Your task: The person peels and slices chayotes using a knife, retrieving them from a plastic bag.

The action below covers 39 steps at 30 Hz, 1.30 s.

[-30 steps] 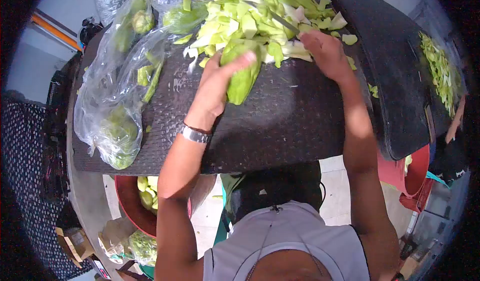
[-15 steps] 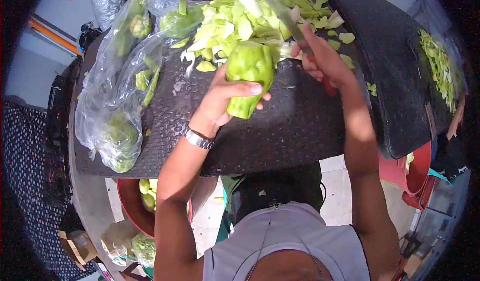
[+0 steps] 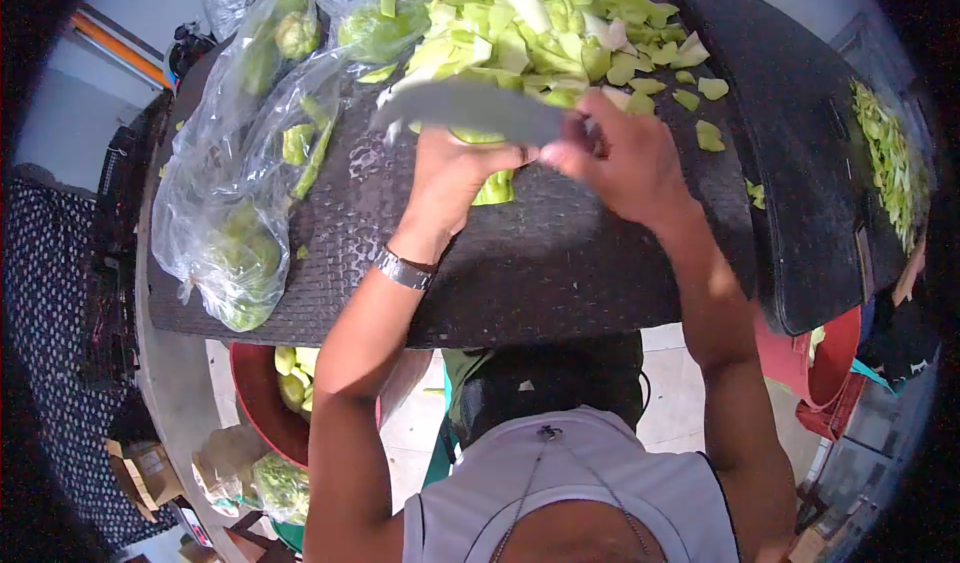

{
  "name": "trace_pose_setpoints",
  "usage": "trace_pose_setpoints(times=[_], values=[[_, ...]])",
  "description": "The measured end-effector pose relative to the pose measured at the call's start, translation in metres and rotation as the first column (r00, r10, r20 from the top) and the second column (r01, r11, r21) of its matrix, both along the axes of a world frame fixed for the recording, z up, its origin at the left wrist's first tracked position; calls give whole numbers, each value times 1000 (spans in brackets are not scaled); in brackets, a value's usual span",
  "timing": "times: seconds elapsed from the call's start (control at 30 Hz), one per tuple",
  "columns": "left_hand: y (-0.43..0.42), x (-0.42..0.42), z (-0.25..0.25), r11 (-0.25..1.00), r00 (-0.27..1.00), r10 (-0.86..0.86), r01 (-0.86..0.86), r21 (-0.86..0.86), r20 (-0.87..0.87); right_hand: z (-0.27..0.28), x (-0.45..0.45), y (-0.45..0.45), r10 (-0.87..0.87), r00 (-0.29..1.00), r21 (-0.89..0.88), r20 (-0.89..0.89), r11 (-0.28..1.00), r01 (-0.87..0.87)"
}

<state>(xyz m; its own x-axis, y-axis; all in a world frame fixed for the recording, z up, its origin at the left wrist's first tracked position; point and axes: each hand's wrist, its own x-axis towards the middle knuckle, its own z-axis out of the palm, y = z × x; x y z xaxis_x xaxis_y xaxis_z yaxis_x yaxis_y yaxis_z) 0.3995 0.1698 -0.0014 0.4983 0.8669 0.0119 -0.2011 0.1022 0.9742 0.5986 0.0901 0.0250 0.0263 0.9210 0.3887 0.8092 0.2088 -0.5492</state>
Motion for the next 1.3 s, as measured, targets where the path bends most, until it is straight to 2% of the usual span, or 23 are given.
trace_pose_setpoints(times=[0.1, 0.13, 0.23, 0.3, 0.33, 0.4, 0.43, 0.47, 0.53, 0.63, 0.67, 0.77, 0.8, 0.9, 1.0, 1.03, 1.17, 1.23, 1.3], values=[[-10, 3, -14, 991, 987, 125, -128, 26, 98, -9, -6, 1, 93, 987, 74, 131, 992, -104], [-10, 2, -13, 993, 993, 109, -110, 32, 44, -10, -7, 0, 93, 987, 75, 134, 992, -103], [-12, 4, -14, 994, 994, 106, -105, -24, 28, -7, -4, 3, 101, 983, 68, 155, 991, -112], [-9, 5, -5, 999, 997, 28, -27, 19, -65, -5, 8, 6, 117, 978, 33, 172, 992, -124], [-9, 6, 1, 999, 994, -11, 14, 34, -113, -8, 20, 13, 10, 987, 21, 160, 1000, -13], [-14, 7, 6, 992, 997, 77, -74, 107, -27, -15, 42, 30, -210, 968, -1, 140, 977, 212], [-15, 10, 6, 976, 993, 117, -118, 182, 18, -18, 47, 31, -195, 977, -2, 85, 981, 196], [-11, 12, 10, 982, 998, 66, -69, 175, 22, -21, 51, 33, -182, 983, -2, 30, 983, 182], [-13, 9, 14, 990, 1000, -24, 22, 139, 17, -10, 38, 23, -138, 986, -37, -90, 990, 135], [-6, 6, -1, 996, 997, -53, 56, -69, 49, 0, 20, 17, -71, 989, -172, -127, 984, 48], [-4, 5, -4, 990, 995, -89, 93, -106, 45, -1, 14, 13, -38, 993, -153, -115, 988, 20], [-11, 2, -17, 941, 958, -4, 100, -322, 287, -7, 2, 10, 50, 996, -98, -74, 993, -57], [-12, 3, -17, 946, 969, -10, 90, -312, 249, -12, 0, 12, 66, 995, -82, -74, 994, -72], [-15, 5, -20, 915, 960, -32, 139, -378, 277, -17, 7, 16, 42, 996, -49, -81, 998, -46], [-13, 5, -3, 979, 962, -162, 184, -87, 219, -21, 40, 31, -107, 992, -93, -69, 991, 100], [-15, 6, 3, 981, 962, -161, 181, -76, 219, -17, 49, 35, -179, 982, -105, -57, 979, 172], [-14, 5, 5, 982, 957, -143, 169, -84, 253, -13, 35, 24, -74, 989, -52, -128, 996, 68], [-11, 4, -2, 976, 948, -120, 168, -142, 294, -4, 13, 12, 31, 978, -81, -205, 996, -48], [-13, 3, -1, 983, 952, -120, 154, -104, 282, -4, -1, 8, 107, 963, -95, -249, 986, -135]])
